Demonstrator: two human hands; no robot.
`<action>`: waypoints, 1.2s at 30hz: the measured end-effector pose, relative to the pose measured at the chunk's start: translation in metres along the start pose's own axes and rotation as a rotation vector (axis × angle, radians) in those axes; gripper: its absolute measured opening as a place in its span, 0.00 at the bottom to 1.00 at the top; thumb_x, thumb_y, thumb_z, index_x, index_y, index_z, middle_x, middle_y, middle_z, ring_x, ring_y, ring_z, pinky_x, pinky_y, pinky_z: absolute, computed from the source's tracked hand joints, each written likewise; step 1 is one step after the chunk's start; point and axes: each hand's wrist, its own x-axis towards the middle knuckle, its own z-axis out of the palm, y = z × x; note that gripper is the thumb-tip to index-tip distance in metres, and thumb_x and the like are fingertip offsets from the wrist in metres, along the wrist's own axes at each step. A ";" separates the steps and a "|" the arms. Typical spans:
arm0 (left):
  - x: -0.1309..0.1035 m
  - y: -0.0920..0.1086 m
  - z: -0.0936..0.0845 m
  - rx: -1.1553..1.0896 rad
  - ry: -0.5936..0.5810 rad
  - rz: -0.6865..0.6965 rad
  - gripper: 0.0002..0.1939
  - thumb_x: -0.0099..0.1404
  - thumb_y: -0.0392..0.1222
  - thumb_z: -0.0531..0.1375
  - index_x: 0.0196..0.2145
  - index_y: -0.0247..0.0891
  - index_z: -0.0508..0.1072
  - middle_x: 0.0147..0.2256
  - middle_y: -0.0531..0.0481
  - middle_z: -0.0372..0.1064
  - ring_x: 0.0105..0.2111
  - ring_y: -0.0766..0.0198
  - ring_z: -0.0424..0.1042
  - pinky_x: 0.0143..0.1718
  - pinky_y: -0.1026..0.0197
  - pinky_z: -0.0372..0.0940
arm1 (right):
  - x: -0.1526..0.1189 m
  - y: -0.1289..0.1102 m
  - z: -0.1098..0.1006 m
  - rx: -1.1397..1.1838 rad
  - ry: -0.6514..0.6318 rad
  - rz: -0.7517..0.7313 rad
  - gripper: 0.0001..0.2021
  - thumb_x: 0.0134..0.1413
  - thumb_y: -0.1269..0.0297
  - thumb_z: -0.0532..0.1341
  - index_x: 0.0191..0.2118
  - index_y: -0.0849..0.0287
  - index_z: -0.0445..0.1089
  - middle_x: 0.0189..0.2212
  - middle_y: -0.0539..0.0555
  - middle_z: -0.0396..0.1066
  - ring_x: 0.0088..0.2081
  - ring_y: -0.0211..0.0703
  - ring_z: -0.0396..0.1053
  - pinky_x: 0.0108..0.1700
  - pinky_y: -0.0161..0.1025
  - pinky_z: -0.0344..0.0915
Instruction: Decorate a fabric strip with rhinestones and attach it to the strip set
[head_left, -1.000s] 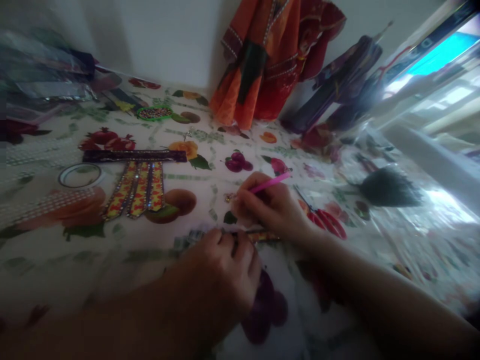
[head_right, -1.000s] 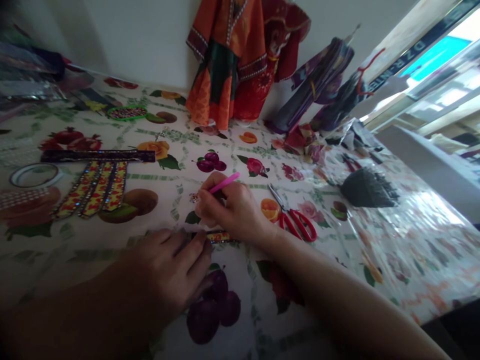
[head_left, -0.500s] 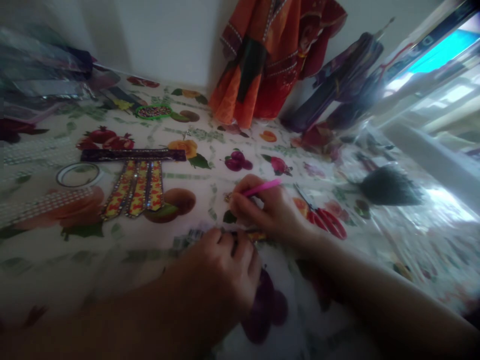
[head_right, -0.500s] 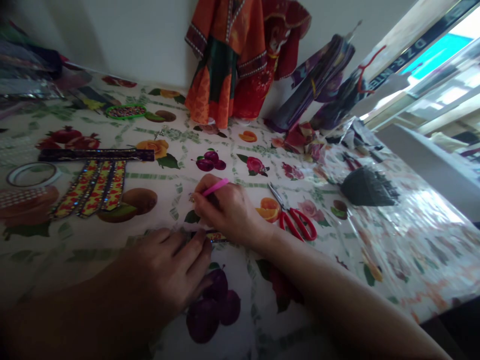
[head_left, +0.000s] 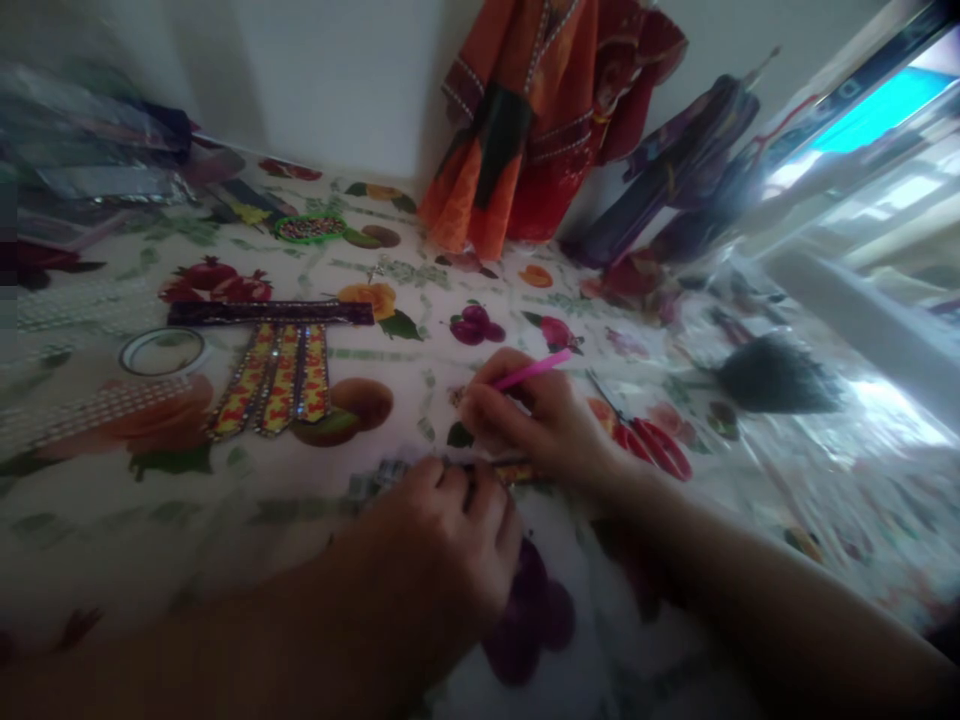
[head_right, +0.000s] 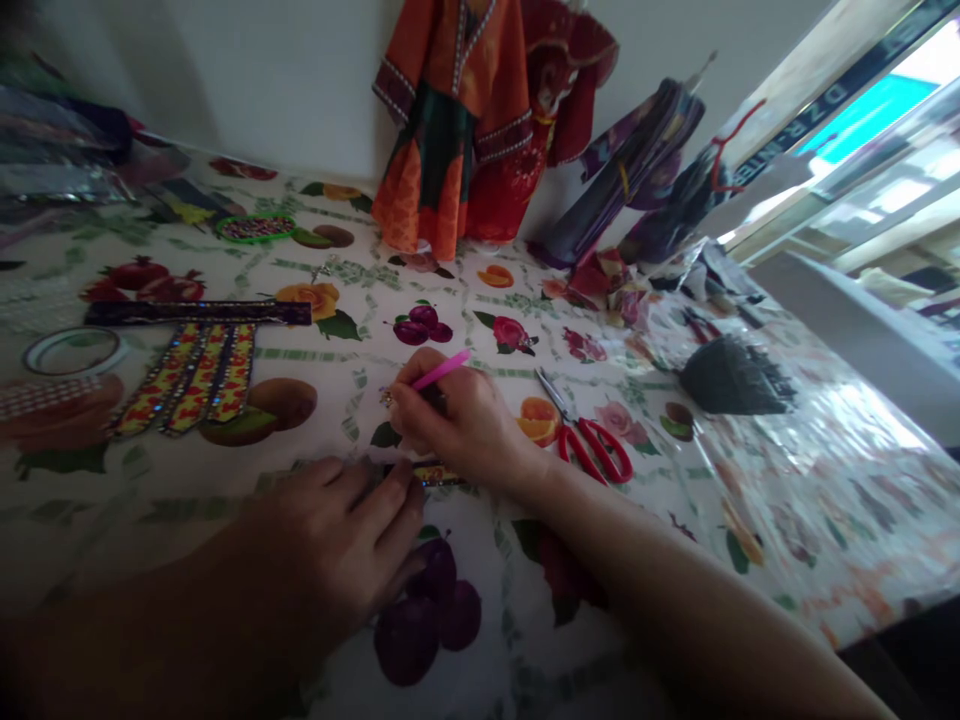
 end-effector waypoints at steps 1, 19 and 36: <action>0.000 0.000 0.000 0.000 0.002 0.006 0.09 0.60 0.33 0.59 0.37 0.32 0.77 0.37 0.37 0.76 0.27 0.53 0.71 0.23 0.54 0.63 | 0.000 0.000 0.000 -0.008 0.002 -0.006 0.07 0.65 0.61 0.58 0.36 0.59 0.66 0.28 0.50 0.73 0.26 0.34 0.69 0.28 0.32 0.64; 0.001 0.001 0.001 -0.006 0.050 -0.034 0.08 0.61 0.34 0.59 0.36 0.32 0.78 0.34 0.39 0.77 0.26 0.54 0.71 0.25 0.54 0.63 | 0.000 -0.004 0.001 -0.133 0.001 -0.068 0.07 0.64 0.63 0.58 0.34 0.59 0.67 0.26 0.49 0.70 0.26 0.34 0.66 0.29 0.33 0.63; 0.002 0.000 -0.001 -0.012 -0.011 0.003 0.10 0.61 0.33 0.58 0.39 0.31 0.78 0.38 0.36 0.77 0.26 0.54 0.71 0.24 0.55 0.63 | 0.000 -0.002 0.001 -0.110 -0.004 -0.061 0.07 0.65 0.63 0.57 0.35 0.59 0.67 0.27 0.49 0.71 0.27 0.35 0.66 0.30 0.34 0.63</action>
